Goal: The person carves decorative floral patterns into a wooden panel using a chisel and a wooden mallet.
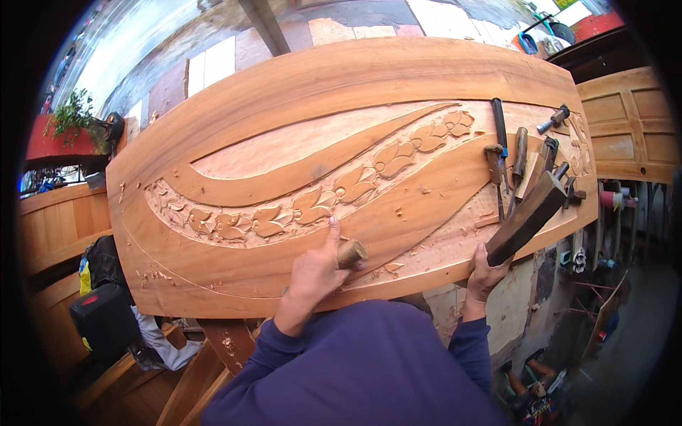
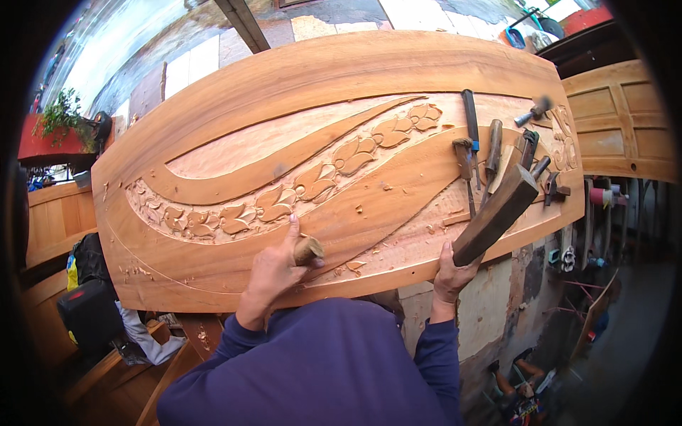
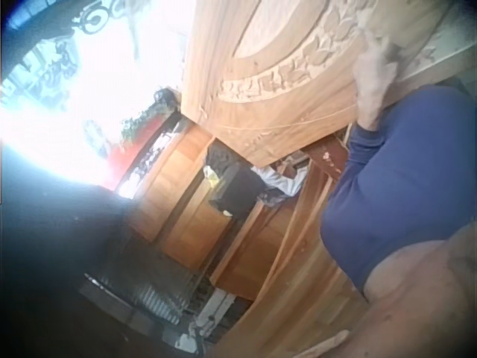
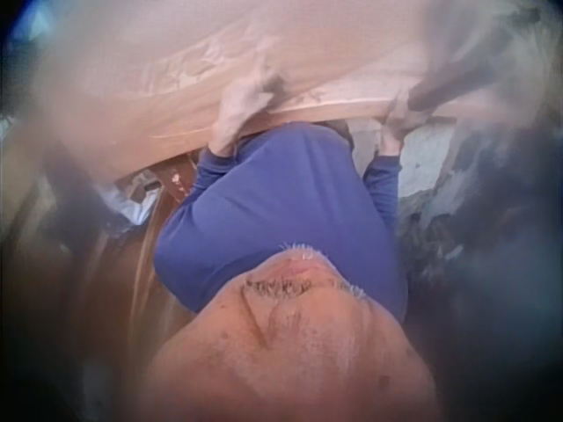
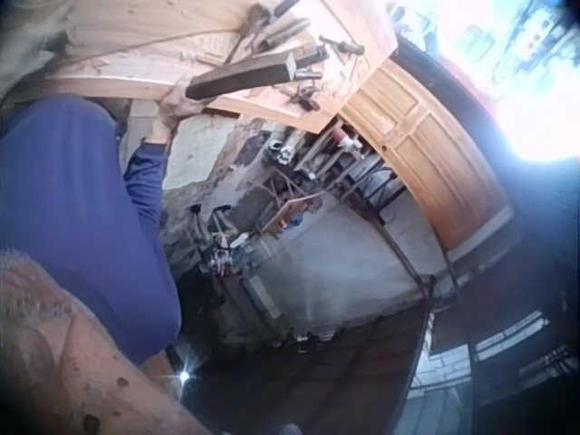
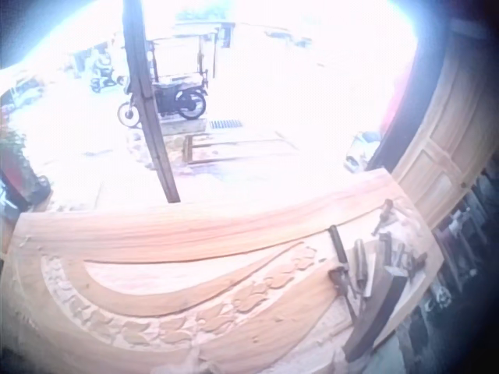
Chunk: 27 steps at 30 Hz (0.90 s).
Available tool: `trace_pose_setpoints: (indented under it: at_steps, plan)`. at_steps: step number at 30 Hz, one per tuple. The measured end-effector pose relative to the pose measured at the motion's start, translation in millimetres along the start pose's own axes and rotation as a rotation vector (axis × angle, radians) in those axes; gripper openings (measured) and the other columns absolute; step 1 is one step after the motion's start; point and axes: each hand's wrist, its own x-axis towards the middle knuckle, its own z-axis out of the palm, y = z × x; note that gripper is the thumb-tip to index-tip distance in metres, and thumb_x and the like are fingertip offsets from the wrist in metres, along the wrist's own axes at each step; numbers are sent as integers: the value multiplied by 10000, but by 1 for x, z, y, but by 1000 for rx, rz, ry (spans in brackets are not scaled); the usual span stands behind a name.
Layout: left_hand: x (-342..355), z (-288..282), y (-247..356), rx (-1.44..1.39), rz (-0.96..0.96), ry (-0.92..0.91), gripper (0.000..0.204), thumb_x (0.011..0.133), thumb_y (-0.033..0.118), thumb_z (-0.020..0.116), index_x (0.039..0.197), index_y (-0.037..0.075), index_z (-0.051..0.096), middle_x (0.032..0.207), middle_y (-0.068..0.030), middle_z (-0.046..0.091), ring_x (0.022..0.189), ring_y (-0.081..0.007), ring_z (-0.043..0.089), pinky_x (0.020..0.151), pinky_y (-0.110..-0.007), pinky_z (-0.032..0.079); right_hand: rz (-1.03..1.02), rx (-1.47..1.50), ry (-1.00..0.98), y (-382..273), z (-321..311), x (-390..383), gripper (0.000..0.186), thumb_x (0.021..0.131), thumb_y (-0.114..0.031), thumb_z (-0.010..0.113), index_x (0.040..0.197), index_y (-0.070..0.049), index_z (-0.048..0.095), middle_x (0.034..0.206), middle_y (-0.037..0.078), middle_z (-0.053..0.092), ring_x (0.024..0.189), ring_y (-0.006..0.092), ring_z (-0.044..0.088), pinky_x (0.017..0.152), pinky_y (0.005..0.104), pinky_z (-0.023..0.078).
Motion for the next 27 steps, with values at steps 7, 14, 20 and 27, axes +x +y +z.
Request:
trace_pose_setpoints:
  at_steps: [7, 14, 20, 27]
  plan:
    - [55, -51, 1, -976, 250, 394, 629, 908, 283, 861, 1401, 20, 573, 973, -101, 710, 711, -132, 654, 695, -284, 547, 85, 28, 14, 8, 2, -5, 632, 874, -69, 739, 1420, 76, 456, 1050, 96, 638, 917, 194, 634, 857, 321, 527]
    - [121, -60, 73, -1292, 610, 708, 493, 994, 411, 730, 1214, 52, 475, 858, -84, 521, 586, -115, 473, 480, -259, 444, 52, -34, -49, 8, -1, -1, 592, 849, -53, 754, 1373, 74, 510, 1010, 91, 650, 873, 187, 644, 831, 328, 539]
    - [147, -28, 97, -1338, 742, 876, 431, 952, 149, 799, 1243, 51, 496, 946, -104, 629, 642, -128, 583, 543, -275, 519, 86, 35, -101, 10, -6, -1, 586, 836, -47, 772, 1354, 76, 528, 1035, 100, 662, 882, 176, 666, 841, 314, 557]
    - [177, -7, 96, -1459, 774, 948, 382, 935, 199, 831, 1053, 86, 486, 782, -38, 544, 557, -111, 509, 446, -265, 417, 141, 141, -255, 22, -21, 5, 591, 850, -30, 779, 1368, 66, 512, 1057, 99, 670, 894, 158, 676, 844, 305, 562]
